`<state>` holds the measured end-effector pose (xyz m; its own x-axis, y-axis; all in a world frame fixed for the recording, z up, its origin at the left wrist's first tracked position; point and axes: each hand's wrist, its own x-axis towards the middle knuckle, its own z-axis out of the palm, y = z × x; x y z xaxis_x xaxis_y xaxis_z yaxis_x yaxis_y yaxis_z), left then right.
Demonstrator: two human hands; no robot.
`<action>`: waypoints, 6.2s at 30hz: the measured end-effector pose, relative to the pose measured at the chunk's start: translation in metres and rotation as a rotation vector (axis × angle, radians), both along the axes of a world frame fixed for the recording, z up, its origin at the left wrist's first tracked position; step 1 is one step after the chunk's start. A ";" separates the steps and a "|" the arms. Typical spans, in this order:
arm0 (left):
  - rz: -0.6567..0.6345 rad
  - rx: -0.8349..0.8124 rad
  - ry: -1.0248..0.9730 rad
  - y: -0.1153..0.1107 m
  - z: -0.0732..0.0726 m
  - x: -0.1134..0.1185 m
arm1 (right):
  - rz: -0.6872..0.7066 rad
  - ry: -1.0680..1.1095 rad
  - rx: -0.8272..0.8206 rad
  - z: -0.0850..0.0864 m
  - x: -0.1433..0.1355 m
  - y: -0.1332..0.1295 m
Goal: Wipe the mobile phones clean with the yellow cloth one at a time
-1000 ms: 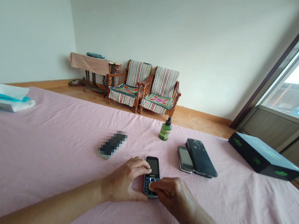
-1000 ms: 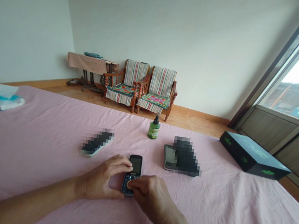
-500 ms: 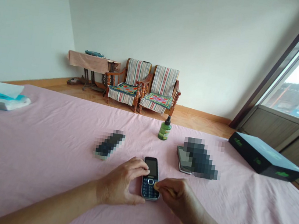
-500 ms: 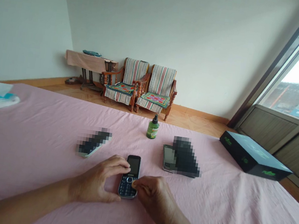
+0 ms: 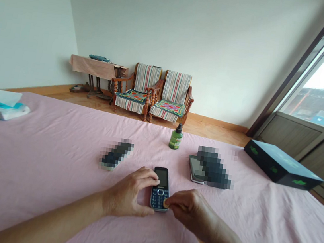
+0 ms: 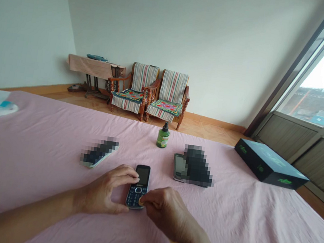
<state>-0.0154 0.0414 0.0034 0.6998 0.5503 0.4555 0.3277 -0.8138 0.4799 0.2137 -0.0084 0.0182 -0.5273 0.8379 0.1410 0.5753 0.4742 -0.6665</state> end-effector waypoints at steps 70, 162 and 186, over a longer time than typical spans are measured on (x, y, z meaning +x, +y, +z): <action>-0.042 -0.064 -0.023 0.008 -0.004 -0.003 | 0.066 -0.168 0.175 0.007 -0.021 -0.012; 0.090 -0.096 0.265 0.009 -0.002 0.001 | -0.045 -0.169 0.145 0.003 -0.029 -0.002; 0.107 -0.045 0.286 0.010 -0.005 -0.002 | -0.098 0.235 -0.070 -0.009 -0.006 0.002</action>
